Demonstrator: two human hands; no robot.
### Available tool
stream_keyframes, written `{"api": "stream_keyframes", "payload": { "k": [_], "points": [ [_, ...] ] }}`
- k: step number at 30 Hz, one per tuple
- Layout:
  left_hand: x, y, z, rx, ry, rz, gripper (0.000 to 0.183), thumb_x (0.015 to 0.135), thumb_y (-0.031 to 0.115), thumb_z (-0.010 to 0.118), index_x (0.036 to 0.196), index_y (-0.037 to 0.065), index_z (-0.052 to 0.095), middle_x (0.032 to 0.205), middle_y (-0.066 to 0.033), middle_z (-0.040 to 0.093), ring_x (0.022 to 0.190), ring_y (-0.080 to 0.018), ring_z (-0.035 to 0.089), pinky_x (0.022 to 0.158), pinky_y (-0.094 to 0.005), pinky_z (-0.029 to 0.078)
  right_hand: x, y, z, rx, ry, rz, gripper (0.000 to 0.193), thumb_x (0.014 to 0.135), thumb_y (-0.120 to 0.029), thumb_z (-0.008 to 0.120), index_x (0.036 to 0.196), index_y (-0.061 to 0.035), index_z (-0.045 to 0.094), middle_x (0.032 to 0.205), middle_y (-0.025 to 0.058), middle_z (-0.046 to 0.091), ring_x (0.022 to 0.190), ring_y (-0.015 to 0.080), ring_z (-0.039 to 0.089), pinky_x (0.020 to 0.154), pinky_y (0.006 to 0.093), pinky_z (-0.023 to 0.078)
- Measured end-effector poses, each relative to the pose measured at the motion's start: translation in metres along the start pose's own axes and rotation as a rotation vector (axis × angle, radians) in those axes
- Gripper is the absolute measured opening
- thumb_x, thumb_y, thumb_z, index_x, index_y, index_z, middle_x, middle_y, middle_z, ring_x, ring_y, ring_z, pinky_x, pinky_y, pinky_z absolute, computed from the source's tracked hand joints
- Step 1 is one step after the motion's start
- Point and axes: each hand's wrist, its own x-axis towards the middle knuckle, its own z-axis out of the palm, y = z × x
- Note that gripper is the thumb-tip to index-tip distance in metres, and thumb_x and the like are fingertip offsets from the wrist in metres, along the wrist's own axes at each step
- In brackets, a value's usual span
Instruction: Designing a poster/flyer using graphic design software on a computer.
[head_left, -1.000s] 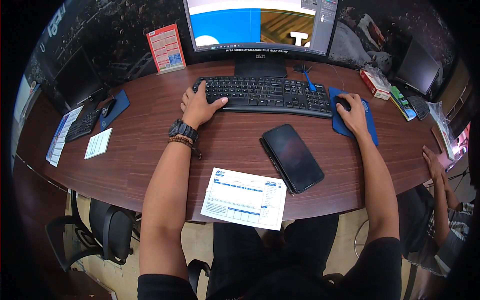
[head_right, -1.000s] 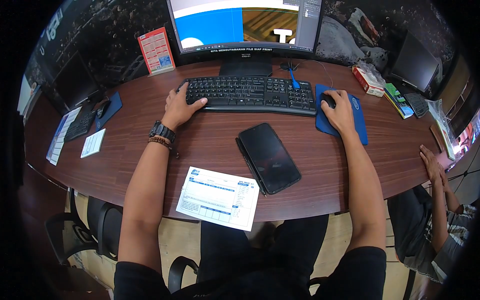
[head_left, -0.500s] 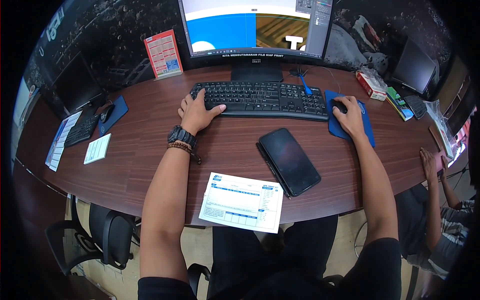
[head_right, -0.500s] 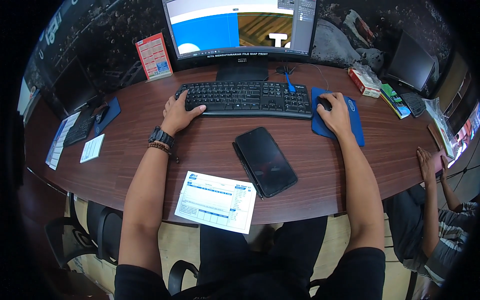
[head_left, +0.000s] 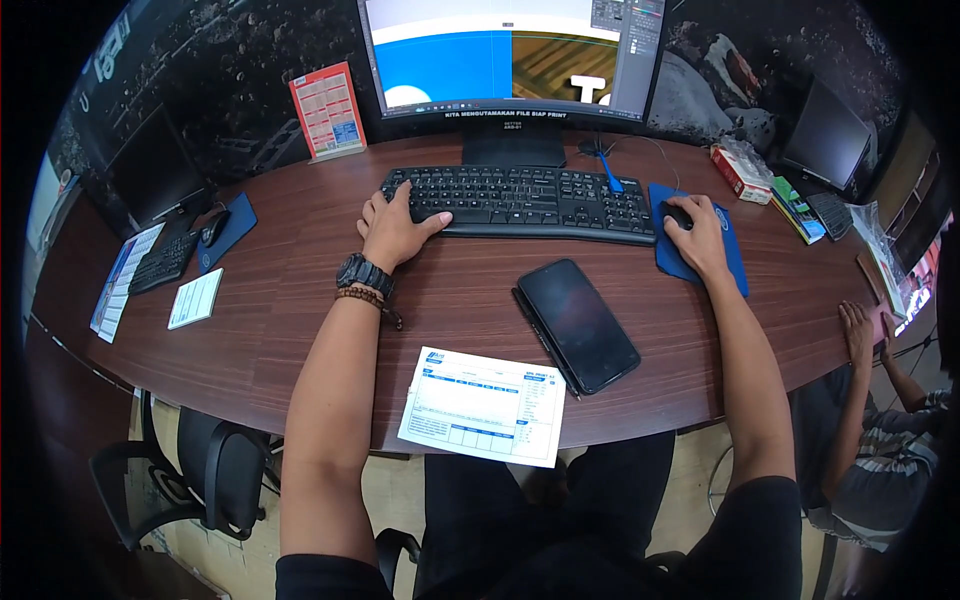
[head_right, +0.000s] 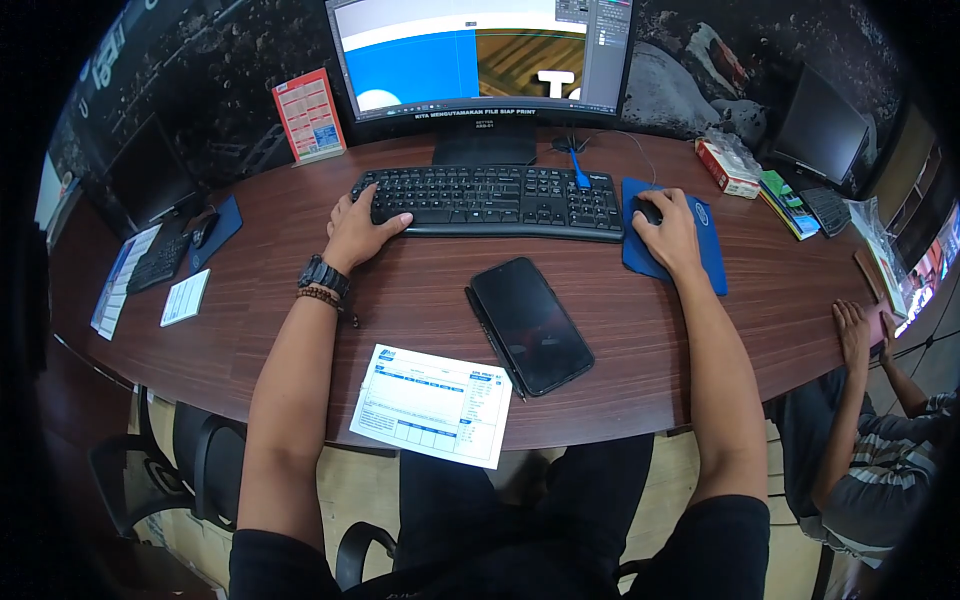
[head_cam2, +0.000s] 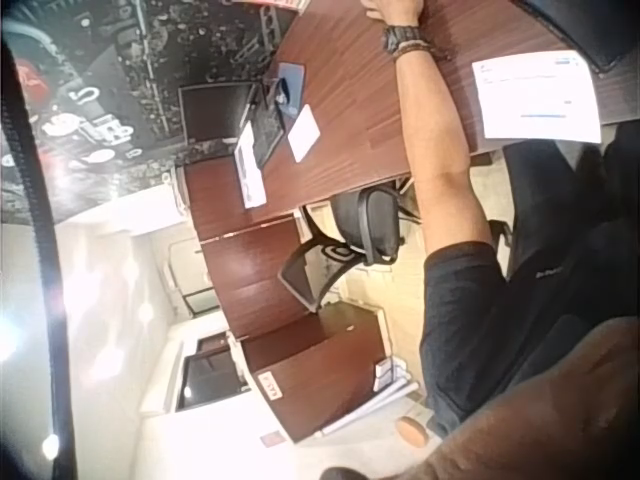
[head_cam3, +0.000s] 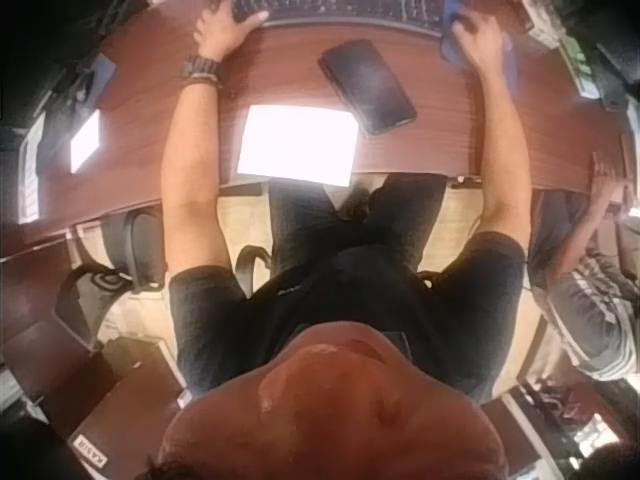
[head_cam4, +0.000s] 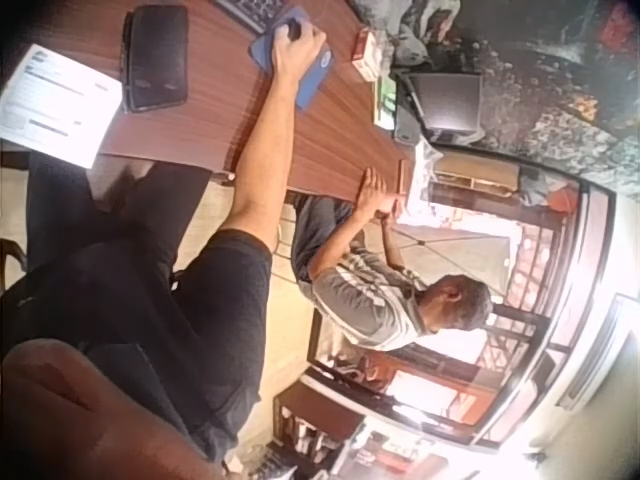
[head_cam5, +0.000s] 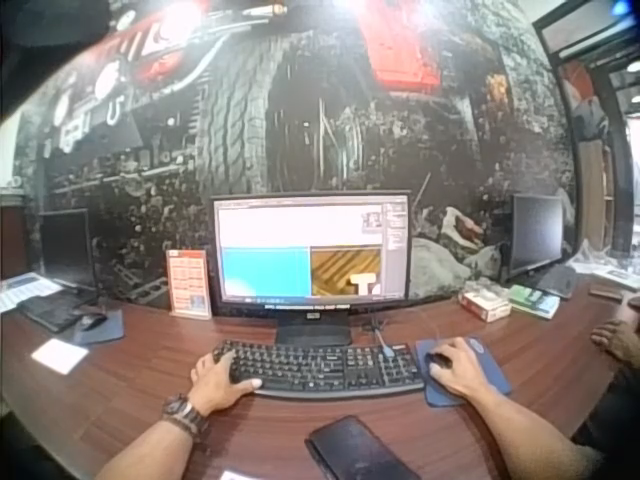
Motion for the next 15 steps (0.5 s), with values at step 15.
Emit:
{"api": "stream_keyframes", "payload": {
  "k": [15],
  "points": [
    [-0.0016, 0.0006, 0.0005, -0.060, -0.030, 0.012, 0.095, 0.079, 0.064, 0.073, 0.147, 0.004, 0.044, 0.148, -0.0307, 0.036, 0.140, -0.0475, 0.028, 0.114, -0.0582, 0.022, -0.0022, 0.0003, 0.0020, -0.028, 0.010, 0.032, 0.039, 0.080, -0.024, 0.065, 0.115, -0.0064, 0.069, 0.120, 0.0163, 0.059, 0.112, 0.0359, 0.061, 0.098, 0.0420, 0.048]
  ]
}}
